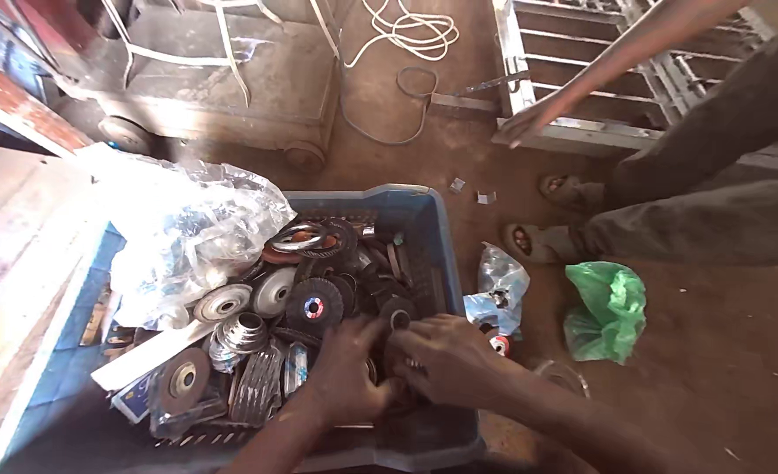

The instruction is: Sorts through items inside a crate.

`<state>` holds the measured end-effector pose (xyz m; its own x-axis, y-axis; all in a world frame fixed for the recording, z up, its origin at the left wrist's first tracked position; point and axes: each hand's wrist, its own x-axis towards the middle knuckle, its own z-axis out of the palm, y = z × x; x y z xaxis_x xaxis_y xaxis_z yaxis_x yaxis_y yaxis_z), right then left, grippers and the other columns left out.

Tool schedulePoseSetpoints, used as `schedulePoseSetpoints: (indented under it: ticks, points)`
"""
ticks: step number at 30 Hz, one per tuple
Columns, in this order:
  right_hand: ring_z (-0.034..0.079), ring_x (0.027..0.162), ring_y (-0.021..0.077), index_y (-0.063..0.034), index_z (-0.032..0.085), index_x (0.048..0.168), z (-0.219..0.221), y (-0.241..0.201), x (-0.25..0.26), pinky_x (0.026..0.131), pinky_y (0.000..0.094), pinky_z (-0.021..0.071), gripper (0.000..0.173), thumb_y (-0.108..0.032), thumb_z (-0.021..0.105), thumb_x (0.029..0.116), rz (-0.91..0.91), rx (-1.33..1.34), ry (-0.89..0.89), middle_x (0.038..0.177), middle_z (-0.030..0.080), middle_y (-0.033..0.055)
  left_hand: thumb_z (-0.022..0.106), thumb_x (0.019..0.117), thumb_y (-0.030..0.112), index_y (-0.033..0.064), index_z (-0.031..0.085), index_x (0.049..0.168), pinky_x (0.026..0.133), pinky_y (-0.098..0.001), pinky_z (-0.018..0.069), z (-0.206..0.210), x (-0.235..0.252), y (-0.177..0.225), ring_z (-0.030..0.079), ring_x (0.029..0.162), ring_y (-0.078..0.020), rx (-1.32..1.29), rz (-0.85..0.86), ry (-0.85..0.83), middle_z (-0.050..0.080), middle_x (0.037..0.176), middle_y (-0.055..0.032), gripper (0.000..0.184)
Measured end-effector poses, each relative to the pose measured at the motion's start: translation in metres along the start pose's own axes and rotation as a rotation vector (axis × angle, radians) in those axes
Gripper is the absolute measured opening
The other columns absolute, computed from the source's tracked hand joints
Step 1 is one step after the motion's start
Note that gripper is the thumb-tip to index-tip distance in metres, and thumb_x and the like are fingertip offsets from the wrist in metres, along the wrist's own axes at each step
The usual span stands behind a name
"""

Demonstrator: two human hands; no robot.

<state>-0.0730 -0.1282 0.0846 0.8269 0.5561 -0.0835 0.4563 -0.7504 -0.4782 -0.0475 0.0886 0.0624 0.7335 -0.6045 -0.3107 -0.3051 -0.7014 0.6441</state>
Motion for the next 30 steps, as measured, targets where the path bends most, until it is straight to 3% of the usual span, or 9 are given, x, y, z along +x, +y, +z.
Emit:
schedulePoseSetpoints:
  ticks: [4,8,10,12,16,21,26,28,30]
  points:
    - [0.067,0.109,0.0416,-0.0121,0.041,0.153,-0.022,-0.015,0.023,0.089,0.0598,0.0521,0.058,-0.038,0.054,0.1023,0.257,-0.046,-0.417,0.123,0.066,0.0213,0.077,0.0820,0.047,0.0129,0.070,0.131,0.109,-0.0599,0.0430,-0.044,0.043,-0.007,0.058,0.130,-0.0341,0.242,0.039,0.386,0.065,0.136,-0.0136,0.060]
    - [0.066,0.110,0.0413,-0.0142,0.049,0.145,-0.023,-0.013,0.026,0.088,0.0604,0.0516,0.048,-0.038,0.053,0.1029,0.272,-0.035,-0.431,0.127,0.064,0.0198,0.076,0.0853,0.049,0.0055,0.049,0.150,0.116,-0.0611,0.0332,-0.081,0.112,-0.008,0.043,0.142,-0.0430,0.587,-0.311,0.195,0.048,0.151,-0.0245,0.083]
    - [0.065,0.111,0.0411,-0.0117,0.051,0.141,-0.023,-0.013,0.025,0.090,0.0598,0.0513,0.044,-0.035,0.052,0.1031,0.264,-0.036,-0.429,0.125,0.065,0.0200,0.078,0.0840,0.048,0.0049,0.044,0.153,0.100,-0.0647,0.0483,-0.081,0.133,-0.013,0.051,0.133,-0.0496,0.642,-0.486,0.067,0.054,0.144,-0.0282,0.089]
    - [0.065,0.111,0.0412,-0.0098,0.052,0.139,-0.025,-0.013,0.024,0.090,0.0592,0.0512,0.042,-0.032,0.052,0.1032,0.263,-0.030,-0.430,0.123,0.064,0.0204,0.074,0.0885,0.032,0.0050,0.050,0.148,0.091,-0.0637,0.0540,-0.076,0.137,-0.013,0.058,0.124,-0.0502,0.644,-0.532,0.003,0.060,0.135,-0.0280,0.070]
    - [0.064,0.112,0.0416,-0.0076,0.052,0.139,-0.025,-0.013,0.021,0.092,0.0585,0.0502,0.041,-0.028,0.051,0.1032,0.245,-0.022,-0.439,0.123,0.064,0.0214,0.064,0.0962,0.028,0.0102,0.071,0.119,0.092,-0.0580,0.0542,-0.084,0.110,-0.002,0.067,0.114,-0.0360,0.662,-0.427,-0.099,0.071,0.120,-0.0143,0.030]
    - [0.065,0.111,0.0407,-0.0053,0.055,0.132,-0.022,-0.010,0.016,0.092,0.0570,0.0504,0.035,-0.024,0.051,0.1028,0.181,0.014,-0.378,0.120,0.065,0.0213,0.061,0.0934,0.028,0.0165,0.069,0.124,0.095,-0.0559,0.0531,-0.097,0.059,0.021,0.066,0.116,-0.0289,0.644,-0.229,-0.231,0.069,0.128,-0.0049,0.033]
    - [0.067,0.105,0.0393,-0.0033,0.059,0.122,-0.019,-0.006,0.010,0.088,0.0550,0.0522,0.029,-0.022,0.049,0.1020,0.114,0.027,-0.288,0.112,0.067,0.0202,0.068,0.0912,0.055,0.0180,0.063,0.136,0.104,-0.0593,0.0468,-0.117,0.051,0.013,0.064,0.121,-0.0303,0.411,-0.135,-0.552,0.068,0.129,-0.0107,0.058]
    - [0.067,0.105,0.0389,-0.0033,0.059,0.122,-0.019,-0.005,0.010,0.088,0.0549,0.0520,0.028,-0.022,0.049,0.1021,0.112,0.024,-0.293,0.112,0.067,0.0199,0.066,0.0980,0.047,0.0124,0.064,0.136,0.105,-0.0521,0.0515,-0.128,0.067,-0.002,0.068,0.116,-0.0248,0.176,-0.163,-0.468,0.071,0.125,-0.0103,0.052]
    - [0.067,0.105,0.0389,-0.0031,0.058,0.122,-0.020,-0.007,0.011,0.088,0.0550,0.0512,0.029,-0.022,0.049,0.1025,0.121,0.020,-0.316,0.112,0.066,0.0201,0.058,0.1058,0.034,0.0094,0.068,0.129,0.095,-0.0508,0.0569,-0.131,0.093,-0.013,0.072,0.102,-0.0251,0.161,-0.217,-0.257,0.074,0.112,-0.0111,0.035]
